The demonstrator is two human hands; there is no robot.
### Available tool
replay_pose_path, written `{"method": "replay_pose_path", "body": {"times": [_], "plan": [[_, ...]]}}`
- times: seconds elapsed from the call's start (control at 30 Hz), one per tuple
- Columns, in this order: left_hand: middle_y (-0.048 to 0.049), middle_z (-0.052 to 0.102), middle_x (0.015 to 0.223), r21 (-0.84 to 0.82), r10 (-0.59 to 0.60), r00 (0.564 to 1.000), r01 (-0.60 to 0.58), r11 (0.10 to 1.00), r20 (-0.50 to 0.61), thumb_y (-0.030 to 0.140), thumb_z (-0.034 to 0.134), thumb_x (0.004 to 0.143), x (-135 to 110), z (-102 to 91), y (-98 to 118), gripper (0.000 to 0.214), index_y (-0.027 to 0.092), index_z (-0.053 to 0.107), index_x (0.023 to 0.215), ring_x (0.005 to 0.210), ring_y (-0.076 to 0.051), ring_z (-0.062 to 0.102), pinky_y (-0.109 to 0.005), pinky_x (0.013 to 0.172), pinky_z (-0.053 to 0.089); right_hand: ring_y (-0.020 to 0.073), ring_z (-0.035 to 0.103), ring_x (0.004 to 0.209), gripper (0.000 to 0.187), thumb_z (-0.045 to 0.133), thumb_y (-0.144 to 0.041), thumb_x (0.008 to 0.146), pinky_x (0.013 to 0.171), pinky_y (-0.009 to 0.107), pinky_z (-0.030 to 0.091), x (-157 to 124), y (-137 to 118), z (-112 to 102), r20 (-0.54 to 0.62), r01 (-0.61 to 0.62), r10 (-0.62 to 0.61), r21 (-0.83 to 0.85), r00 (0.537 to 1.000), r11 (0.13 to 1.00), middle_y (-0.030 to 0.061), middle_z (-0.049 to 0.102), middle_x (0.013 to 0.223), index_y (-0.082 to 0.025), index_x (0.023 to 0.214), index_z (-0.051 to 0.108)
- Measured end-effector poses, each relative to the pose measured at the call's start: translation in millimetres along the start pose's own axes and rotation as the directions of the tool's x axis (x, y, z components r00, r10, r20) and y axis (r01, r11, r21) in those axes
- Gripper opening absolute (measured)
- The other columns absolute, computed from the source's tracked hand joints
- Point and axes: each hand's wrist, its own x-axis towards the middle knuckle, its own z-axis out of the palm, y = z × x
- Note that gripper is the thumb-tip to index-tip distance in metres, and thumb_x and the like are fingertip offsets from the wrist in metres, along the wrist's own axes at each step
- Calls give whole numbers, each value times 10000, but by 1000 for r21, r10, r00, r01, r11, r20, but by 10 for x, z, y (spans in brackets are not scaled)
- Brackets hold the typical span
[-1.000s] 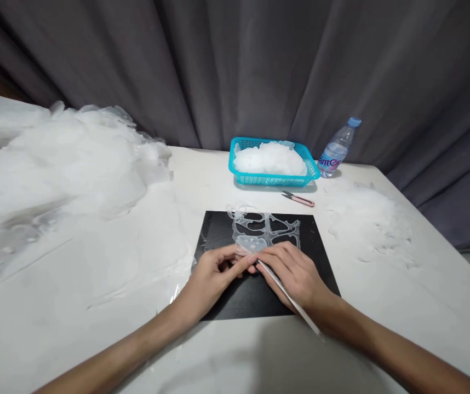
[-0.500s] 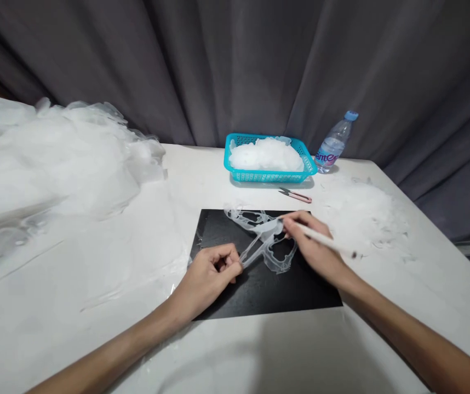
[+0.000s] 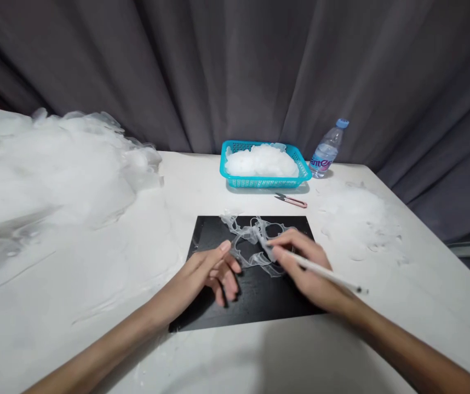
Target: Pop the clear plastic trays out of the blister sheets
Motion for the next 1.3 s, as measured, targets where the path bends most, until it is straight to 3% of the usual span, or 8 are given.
{"method": "replay_pose_path", "body": {"times": [0.1,0.23,0.5,0.67,0.87,1.07,1.17,1.3], "plan": [[-115,800,992,-15,85,996,-85,996,8,668,513,1009,12,-5,-17,558,154,730,1030,936,-249,754,-340,832,596,194,647,886,167,606,-220,1007,843,338,551,-202,-106,211,187,166,-164,7,969,986,54,702,939,-217,1129,720],[-62,792,1045,35,138,989,-140,989,58,465,705,963,28,-14,-55,331,191,697,1148,938,-208,729,-307,871,542,182,636,911,344,583,-237,1035,880,337,569,-262,-106,196,446,131,-143,59,883,990,41,679,970,-259,1372,647],[-9,733,899,428,277,961,-249,869,-4,384,609,997,-19,41,-87,208,199,685,1054,816,-182,651,-272,744,471,249,544,1148,355,359,-239,1120,1043,475,458,-5,24,4,129,224,-199,-219,972,950,103,624,1185,-261,1239,693],[-14,734,951,575,408,913,-339,744,11,354,540,1032,-31,162,-64,217,198,684,1075,850,-185,664,-271,765,475,223,562,965,158,534,-280,1085,898,393,484,41,58,179,301,167,-103,-194,948,967,61,698,1013,-218,1056,676],[9,704,885,551,564,826,-484,680,29,327,591,1057,4,213,-176,184,199,714,1008,788,-137,642,-239,742,467,188,605,885,57,704,-254,999,839,353,469,25,74,237,137,131,-130,3,982,991,27,704,911,-221,1006,750],[13,671,838,592,626,775,-544,595,83,254,596,1063,18,180,-199,156,191,718,989,743,-118,624,-224,702,464,178,543,780,137,692,-306,997,771,344,430,24,33,167,201,-13,12,3,980,1000,6,650,818,-228,887,717],[-10,634,804,658,692,702,-603,451,168,191,536,1073,-3,205,-186,204,169,695,947,718,-135,606,-239,670,472,188,537,811,170,597,-314,1039,770,338,425,26,51,201,215,-41,60,-92,975,995,7,611,825,-228,904,655],[-66,687,865,717,799,509,-681,148,319,72,519,1023,-62,263,-222,221,147,680,1155,752,-178,636,-281,688,496,223,552,892,180,499,-303,1051,787,356,425,119,261,193,70,-72,96,-281,993,957,43,641,916,-229,900,564]]}}
